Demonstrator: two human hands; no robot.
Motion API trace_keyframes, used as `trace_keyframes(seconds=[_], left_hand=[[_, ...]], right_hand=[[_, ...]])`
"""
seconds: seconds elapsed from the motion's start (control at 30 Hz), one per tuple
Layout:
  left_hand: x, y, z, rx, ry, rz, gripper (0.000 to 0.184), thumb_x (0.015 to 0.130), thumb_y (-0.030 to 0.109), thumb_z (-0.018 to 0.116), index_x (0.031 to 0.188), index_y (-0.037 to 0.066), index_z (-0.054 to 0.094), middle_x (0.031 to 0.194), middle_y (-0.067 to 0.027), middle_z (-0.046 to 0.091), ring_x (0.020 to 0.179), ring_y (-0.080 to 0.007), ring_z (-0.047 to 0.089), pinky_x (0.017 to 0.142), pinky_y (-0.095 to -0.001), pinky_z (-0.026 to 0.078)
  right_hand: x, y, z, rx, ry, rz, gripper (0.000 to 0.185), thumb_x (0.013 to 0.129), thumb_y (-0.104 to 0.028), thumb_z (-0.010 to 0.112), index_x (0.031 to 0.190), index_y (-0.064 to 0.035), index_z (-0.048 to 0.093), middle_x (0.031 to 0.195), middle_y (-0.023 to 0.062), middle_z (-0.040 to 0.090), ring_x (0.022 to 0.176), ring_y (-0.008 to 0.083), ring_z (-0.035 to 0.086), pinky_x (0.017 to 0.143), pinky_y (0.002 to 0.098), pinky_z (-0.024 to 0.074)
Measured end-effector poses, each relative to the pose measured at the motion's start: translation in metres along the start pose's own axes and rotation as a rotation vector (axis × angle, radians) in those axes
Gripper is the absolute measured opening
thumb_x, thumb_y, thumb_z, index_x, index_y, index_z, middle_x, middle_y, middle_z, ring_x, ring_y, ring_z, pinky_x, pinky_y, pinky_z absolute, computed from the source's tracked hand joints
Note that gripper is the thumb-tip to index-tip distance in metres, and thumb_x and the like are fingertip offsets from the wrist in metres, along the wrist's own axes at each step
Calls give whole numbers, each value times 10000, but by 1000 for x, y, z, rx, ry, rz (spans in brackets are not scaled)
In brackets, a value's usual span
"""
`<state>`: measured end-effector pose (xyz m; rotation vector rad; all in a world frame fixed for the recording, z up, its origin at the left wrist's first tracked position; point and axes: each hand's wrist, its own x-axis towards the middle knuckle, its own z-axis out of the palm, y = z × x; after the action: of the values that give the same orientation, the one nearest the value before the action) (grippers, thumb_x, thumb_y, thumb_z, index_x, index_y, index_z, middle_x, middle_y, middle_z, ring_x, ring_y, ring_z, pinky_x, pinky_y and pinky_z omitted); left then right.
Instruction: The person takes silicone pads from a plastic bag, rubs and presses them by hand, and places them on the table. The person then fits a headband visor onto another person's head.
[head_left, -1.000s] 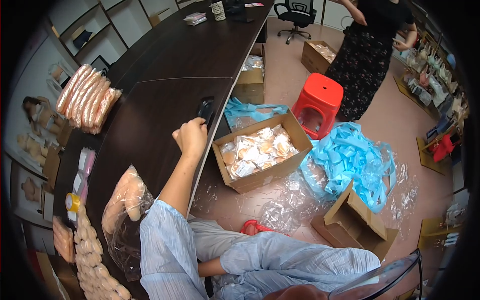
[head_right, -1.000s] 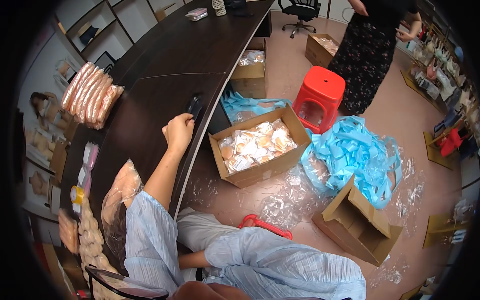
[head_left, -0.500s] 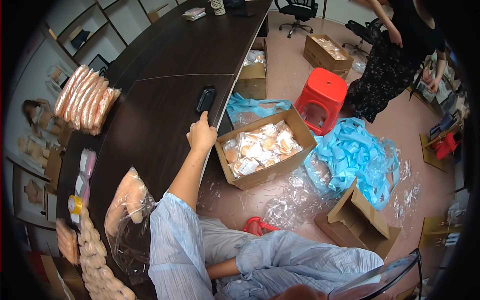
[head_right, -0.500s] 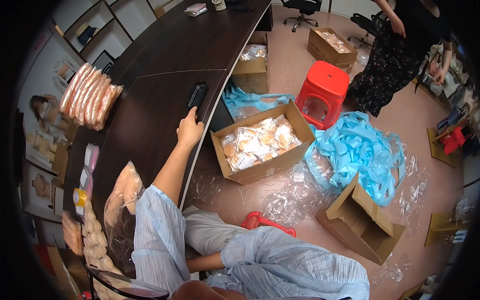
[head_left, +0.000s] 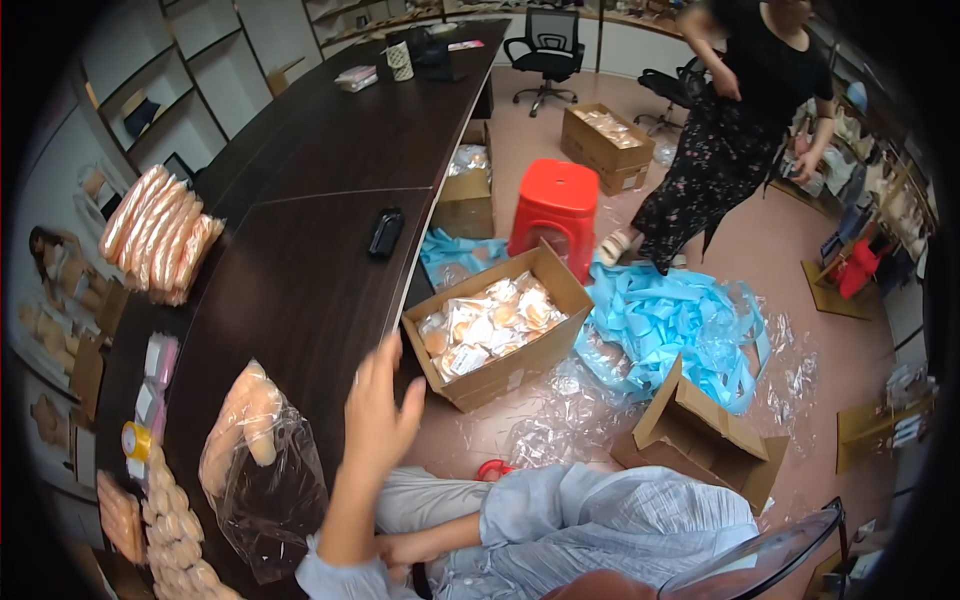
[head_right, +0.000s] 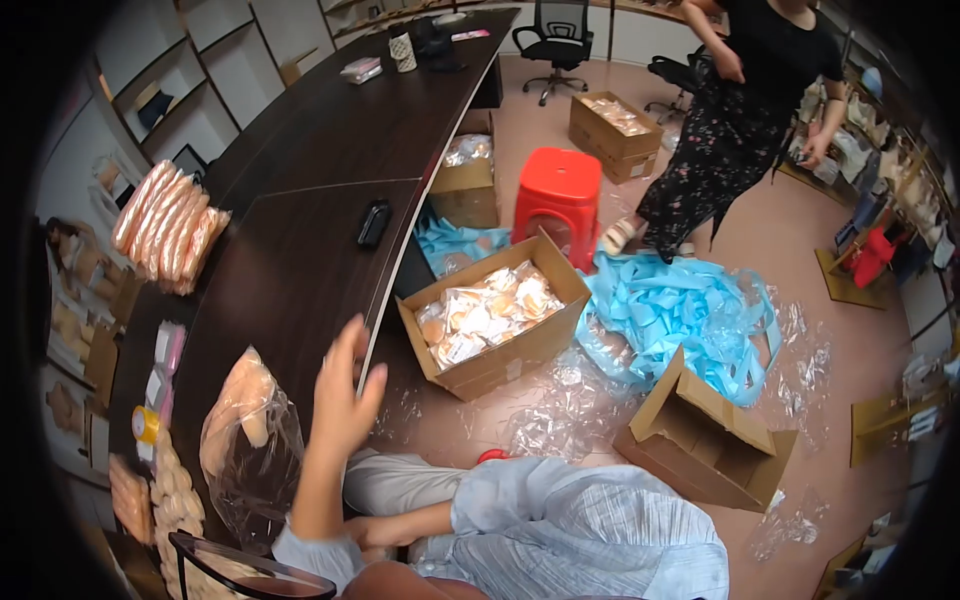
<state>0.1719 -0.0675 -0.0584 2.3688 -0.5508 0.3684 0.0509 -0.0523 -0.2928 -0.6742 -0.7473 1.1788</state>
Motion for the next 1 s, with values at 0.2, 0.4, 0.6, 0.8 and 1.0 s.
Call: trace_keyframes(seconds=[0.2, 0.4, 0.6, 0.8, 1.0], left_hand=[[-148, 3, -31, 156, 4, -199, 278, 712, 65, 591, 983, 3, 593, 999, -137, 599, 902, -306, 565, 816, -367, 439], [-204, 7, -17, 315, 122, -179, 308, 693, 115, 628, 973, -5, 586, 952, -134, 590, 878, -312, 537, 821, -379, 409], [-198, 80, -42, 381, 138, -270, 303, 693, 90, 635, 973, -18, 597, 985, -142, 608, 910, -309, 555, 834, -380, 420], [-244, 30, -51, 426, 202, -273, 189, 714, 4, 616, 900, -22, 636, 1006, -140, 644, 939, -289, 605, 839, -347, 454], [-263, 14, -55, 45, 568, -571, 100, 691, -40, 634, 789, -26, 643, 846, -94, 675, 767, -187, 627, 686, -267, 484]], right_hand=[[-25, -85, 7, 101, 388, -82, 253, 857, -99, 494, 1101, -38, 528, 1010, 40, 565, 891, 89, 520, 748, 164, 399], [-34, -100, 22, -149, 474, -59, 171, 871, -50, 461, 1023, -42, 539, 960, 3, 554, 843, 64, 498, 743, 182, 408], [-29, -100, 45, -16, 413, -68, 238, 846, -40, 422, 1065, -38, 517, 985, 24, 542, 867, 83, 501, 750, 193, 412], [-7, -112, 48, 42, 243, 16, 358, 840, -58, 408, 1191, -34, 477, 1107, 66, 522, 941, 123, 508, 807, 228, 423], [5, -135, 66, 255, 155, 104, 437, 817, -8, 364, 1254, -26, 381, 1085, 178, 530, 882, 265, 594, 757, 335, 513]])
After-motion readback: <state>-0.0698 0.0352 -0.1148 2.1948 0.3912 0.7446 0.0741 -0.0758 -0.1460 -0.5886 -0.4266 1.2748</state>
